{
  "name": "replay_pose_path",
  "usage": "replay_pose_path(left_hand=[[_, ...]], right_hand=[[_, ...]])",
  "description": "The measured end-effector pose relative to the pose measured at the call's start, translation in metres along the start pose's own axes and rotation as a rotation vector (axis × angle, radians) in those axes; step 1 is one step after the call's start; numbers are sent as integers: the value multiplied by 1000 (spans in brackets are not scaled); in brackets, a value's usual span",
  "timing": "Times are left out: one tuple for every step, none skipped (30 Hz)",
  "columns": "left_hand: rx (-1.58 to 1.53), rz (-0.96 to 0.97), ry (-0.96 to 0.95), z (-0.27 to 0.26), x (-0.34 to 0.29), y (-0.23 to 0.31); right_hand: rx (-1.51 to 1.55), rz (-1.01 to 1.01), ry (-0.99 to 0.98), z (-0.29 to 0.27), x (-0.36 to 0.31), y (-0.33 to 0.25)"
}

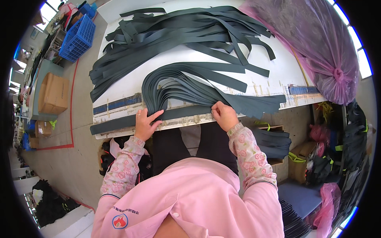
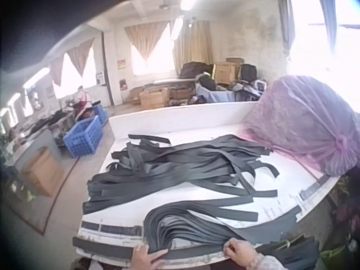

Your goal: Organizing and stacking precut fabric or rubber straps on a factory workbench.

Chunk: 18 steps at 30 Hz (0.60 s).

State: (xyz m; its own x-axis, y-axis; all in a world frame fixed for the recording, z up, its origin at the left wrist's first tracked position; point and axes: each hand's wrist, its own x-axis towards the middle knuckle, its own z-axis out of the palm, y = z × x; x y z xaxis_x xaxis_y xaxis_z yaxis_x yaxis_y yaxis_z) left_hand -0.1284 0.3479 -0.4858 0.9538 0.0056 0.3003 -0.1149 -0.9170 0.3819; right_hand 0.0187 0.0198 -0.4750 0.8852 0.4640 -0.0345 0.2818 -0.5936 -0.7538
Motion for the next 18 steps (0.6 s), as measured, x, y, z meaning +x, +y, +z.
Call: replay_pose_path(left_hand=[[9,-2,4,0,-1,0],[9,4,0,0,0,0],[9,7,7,0,0,0],[8,9,14,1,-1,-1],[10,15,13,0,1,0],[14,17,20,0,2,1],[19,18,26,0,3,1],[17,20,25,1,3,1],[10,17,26,1,3,1],[4,14,27,1,4,0],[3,15,27,2,3,-1],[9,24,46,3,1,-3],[15,34,64,3,1,-4],[14,34,63,3,1,-3],[9,36,67,2,1,-2],[6,38,70,1,1,-1],[11,32,69,0,0,-2],[22,32,75,0,0,-3]], right_hand=[[4,4,5,2,0,1],[8,-8,11,3,1,2],[12,-19,15,4,1,3],[14,-15,18,5,1,3],[1,-18,28,5,1,1],[-11,-21,37,4,1,1],[-9,-20,43,5,1,3],[-36,-49,47,8,1,5],[-63,-78,51,8,2,8],[-64,-76,54,6,2,11],[38,-14,-34,2,4,12],[141,48,-121,-1,5,12],[141,48,-119,-2,7,12],[260,93,-96,-3,7,12],[380,136,-72,-3,7,13],[381,137,-73,-2,6,12],[411,131,-97,1,5,6],[443,125,-122,5,4,0]])
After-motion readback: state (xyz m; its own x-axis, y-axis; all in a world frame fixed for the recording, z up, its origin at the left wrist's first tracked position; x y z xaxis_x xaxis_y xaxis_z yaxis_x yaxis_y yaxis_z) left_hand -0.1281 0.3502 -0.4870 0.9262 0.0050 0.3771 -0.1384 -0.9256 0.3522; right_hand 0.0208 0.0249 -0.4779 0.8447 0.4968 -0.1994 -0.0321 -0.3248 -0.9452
